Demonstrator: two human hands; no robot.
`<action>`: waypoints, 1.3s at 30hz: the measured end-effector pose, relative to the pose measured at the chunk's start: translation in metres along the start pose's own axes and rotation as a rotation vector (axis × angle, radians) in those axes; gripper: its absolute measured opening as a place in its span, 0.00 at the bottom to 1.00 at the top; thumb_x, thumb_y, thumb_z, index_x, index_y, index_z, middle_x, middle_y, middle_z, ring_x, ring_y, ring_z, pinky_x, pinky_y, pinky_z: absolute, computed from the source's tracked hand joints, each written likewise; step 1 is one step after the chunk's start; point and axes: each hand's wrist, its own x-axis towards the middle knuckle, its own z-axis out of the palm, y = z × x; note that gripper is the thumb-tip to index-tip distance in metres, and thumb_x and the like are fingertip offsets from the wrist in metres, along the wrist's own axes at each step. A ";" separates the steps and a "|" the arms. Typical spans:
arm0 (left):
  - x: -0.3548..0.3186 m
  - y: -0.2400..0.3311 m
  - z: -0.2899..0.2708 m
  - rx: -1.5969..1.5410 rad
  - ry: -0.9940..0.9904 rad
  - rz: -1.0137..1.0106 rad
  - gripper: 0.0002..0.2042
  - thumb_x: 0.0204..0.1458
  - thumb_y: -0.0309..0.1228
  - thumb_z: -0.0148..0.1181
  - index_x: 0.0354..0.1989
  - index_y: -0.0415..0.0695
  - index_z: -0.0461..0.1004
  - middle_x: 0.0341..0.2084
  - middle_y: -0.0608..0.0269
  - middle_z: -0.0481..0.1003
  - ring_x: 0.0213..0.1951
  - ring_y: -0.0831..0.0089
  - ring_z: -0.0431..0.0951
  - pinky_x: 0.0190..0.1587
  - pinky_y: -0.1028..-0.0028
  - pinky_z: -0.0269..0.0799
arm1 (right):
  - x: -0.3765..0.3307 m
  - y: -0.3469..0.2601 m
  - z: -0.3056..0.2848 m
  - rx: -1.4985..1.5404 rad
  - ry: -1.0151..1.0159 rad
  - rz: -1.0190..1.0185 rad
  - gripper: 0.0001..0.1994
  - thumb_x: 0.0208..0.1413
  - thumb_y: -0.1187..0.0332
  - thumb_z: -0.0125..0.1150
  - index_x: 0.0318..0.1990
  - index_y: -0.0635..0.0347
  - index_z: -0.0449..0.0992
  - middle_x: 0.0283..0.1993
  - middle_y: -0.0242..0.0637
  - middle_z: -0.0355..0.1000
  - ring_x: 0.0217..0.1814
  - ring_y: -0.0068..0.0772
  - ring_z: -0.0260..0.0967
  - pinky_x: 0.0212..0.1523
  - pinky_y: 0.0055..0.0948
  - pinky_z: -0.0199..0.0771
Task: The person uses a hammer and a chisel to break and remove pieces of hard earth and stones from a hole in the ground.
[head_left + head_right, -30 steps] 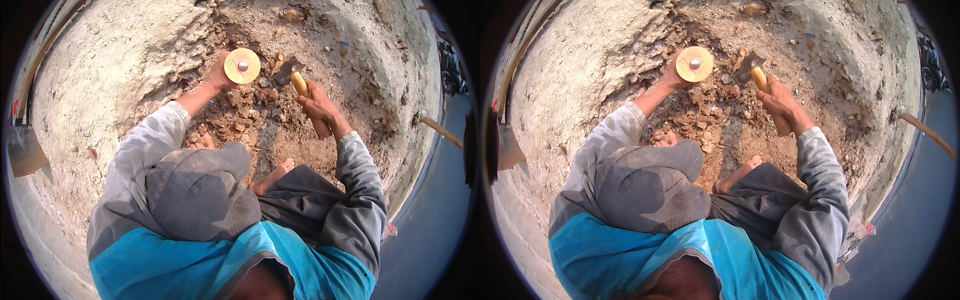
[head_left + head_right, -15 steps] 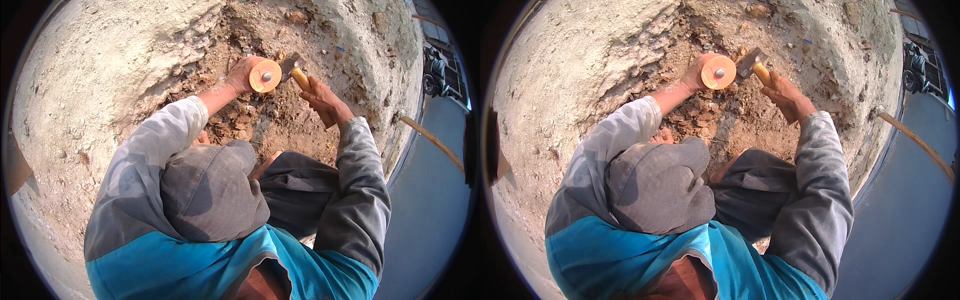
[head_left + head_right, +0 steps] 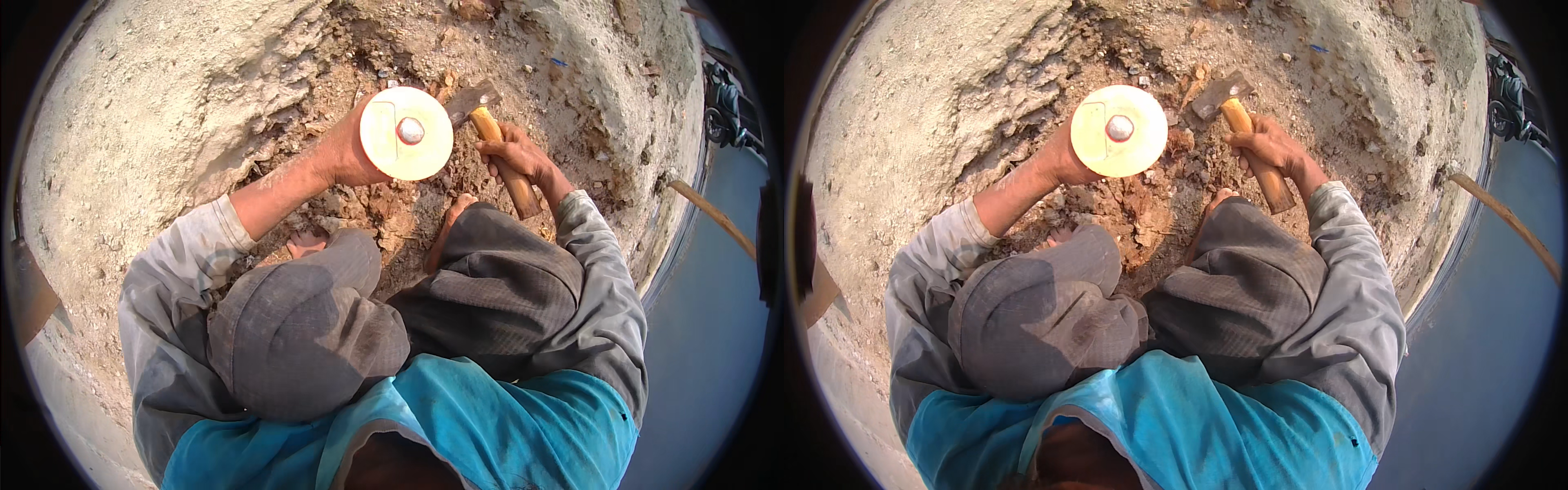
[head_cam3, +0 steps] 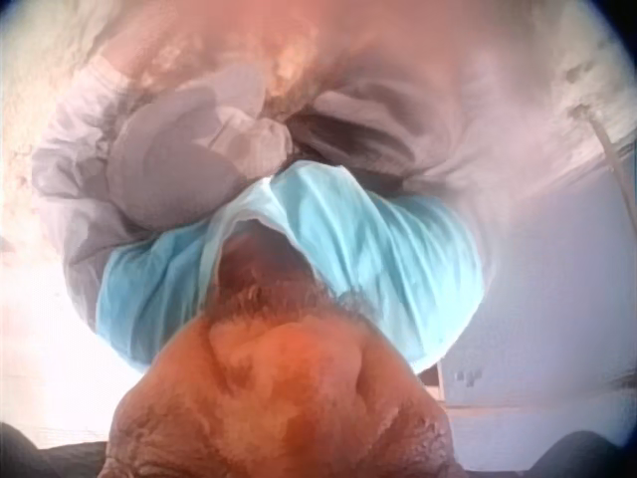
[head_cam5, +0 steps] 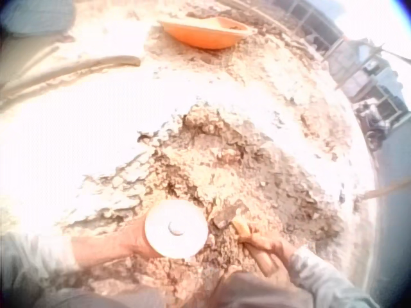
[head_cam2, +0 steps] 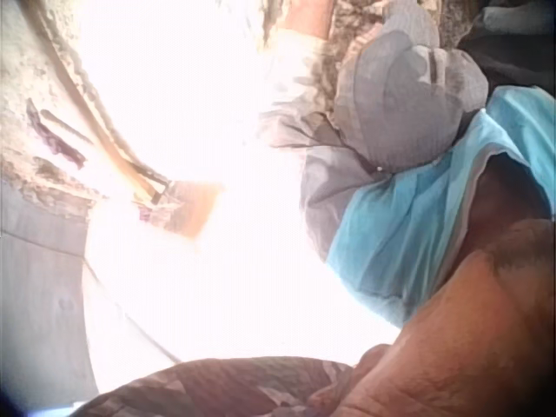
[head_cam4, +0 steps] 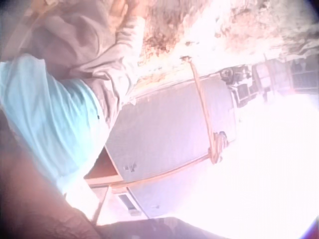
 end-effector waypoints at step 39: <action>0.202 -0.064 0.144 0.608 0.582 -0.036 0.14 0.39 0.38 0.71 0.33 0.48 0.77 0.30 0.59 0.79 0.37 0.56 0.81 0.41 0.59 0.77 | -0.046 0.166 0.005 0.271 0.381 -0.230 0.16 0.51 0.69 0.67 0.44 0.60 0.69 0.27 0.33 0.69 0.26 0.26 0.68 0.27 0.28 0.70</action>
